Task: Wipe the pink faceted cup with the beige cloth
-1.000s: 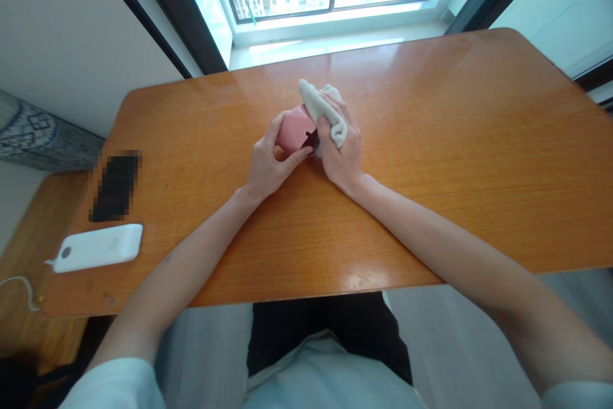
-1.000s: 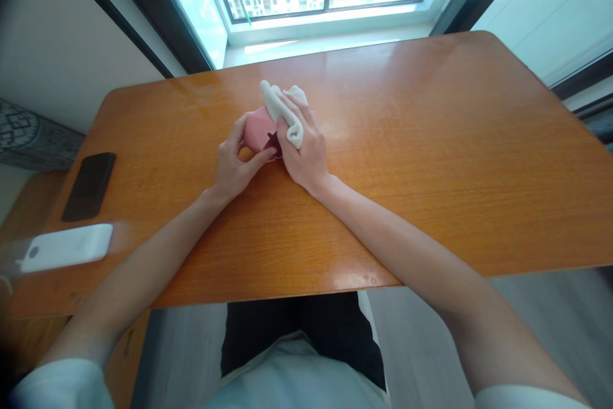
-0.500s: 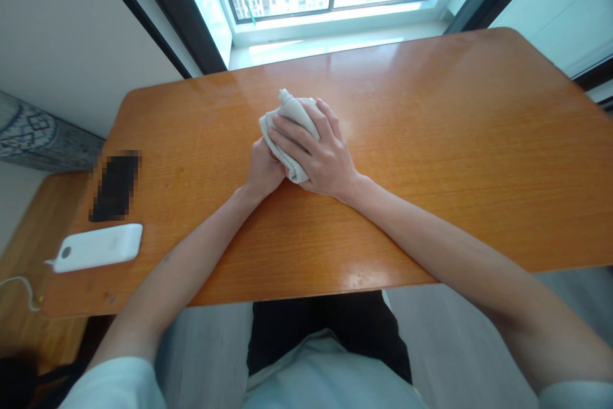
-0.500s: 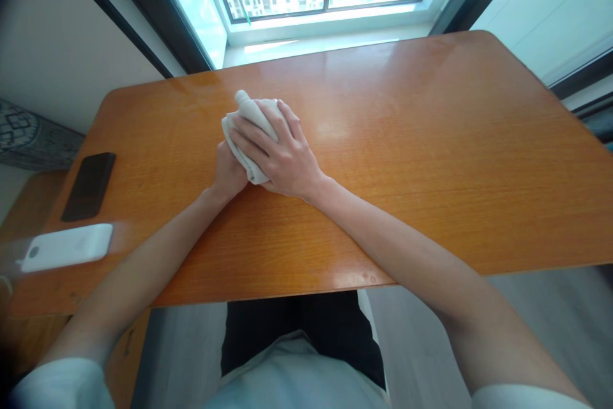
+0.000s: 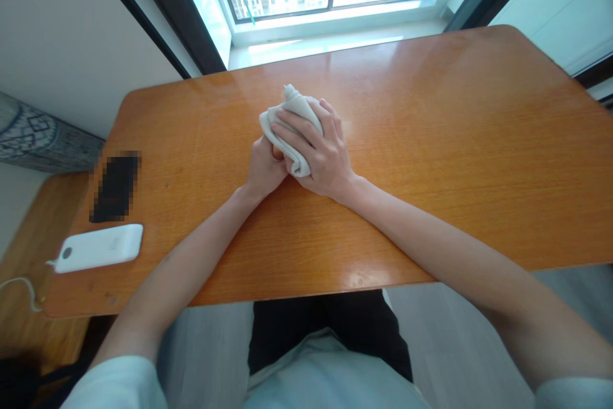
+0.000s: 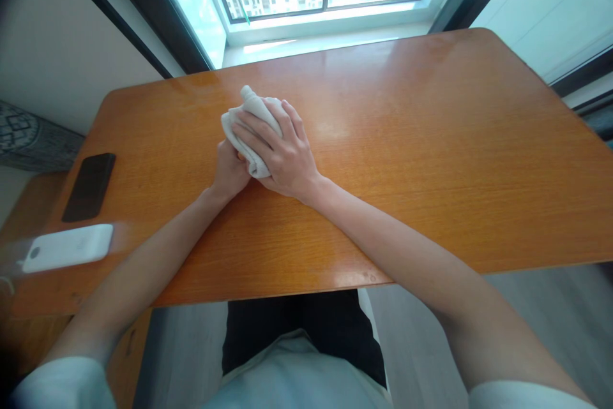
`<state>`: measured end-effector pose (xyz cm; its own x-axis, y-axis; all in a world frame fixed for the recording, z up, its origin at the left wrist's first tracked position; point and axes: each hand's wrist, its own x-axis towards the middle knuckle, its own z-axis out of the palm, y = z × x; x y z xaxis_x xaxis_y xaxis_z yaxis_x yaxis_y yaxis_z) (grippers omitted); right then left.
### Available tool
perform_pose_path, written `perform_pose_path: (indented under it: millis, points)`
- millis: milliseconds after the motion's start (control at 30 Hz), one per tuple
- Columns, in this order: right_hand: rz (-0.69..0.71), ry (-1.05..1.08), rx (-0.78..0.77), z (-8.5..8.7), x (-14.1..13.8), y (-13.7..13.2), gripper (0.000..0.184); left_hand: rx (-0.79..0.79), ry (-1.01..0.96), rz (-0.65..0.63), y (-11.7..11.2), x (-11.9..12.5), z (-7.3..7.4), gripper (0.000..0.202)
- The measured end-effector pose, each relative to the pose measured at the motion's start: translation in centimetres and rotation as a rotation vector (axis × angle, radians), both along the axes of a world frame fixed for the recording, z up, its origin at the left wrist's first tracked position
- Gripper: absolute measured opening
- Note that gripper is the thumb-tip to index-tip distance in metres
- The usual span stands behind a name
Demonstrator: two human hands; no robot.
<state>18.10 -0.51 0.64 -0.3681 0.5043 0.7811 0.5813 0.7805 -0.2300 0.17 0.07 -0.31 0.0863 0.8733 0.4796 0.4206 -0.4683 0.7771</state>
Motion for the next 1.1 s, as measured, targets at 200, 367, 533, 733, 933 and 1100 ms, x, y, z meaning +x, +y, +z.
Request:
perform_pose_path:
  millis: [200, 367, 533, 733, 933, 1100]
  points:
    - [-0.069, 0.078, -0.098, 0.7, -0.1, -0.6, 0.048, 0.015, -0.021, -0.004, -0.1, 0.4, 0.1, 0.032]
    - [-0.11, 0.195, -0.128, 1.1, 0.3, -0.2, 0.046, 0.05, -0.002, -0.057, -0.1, 0.5, 0.5, 0.056]
    - [-0.08, 0.298, -0.213, 0.9, 0.8, 1.0, 0.048, 0.059, 0.009, -0.101, -0.1, 0.4, 0.8, 0.069]
    - [-0.02, 0.527, -0.358, 0.5, 0.8, 1.8, 0.047, 0.08, 0.018, -0.082, 0.1, 0.3, 0.5, 0.075]
    - [-0.149, 0.795, -0.688, -0.4, 1.0, 2.7, 0.055, 0.081, 0.047, -0.061, 0.0, 0.2, 0.5, 0.077]
    - [-0.143, 0.83, -0.679, -0.3, 1.1, 2.6, 0.056, 0.094, 0.062, -0.047, 0.1, 0.2, 0.3, 0.078]
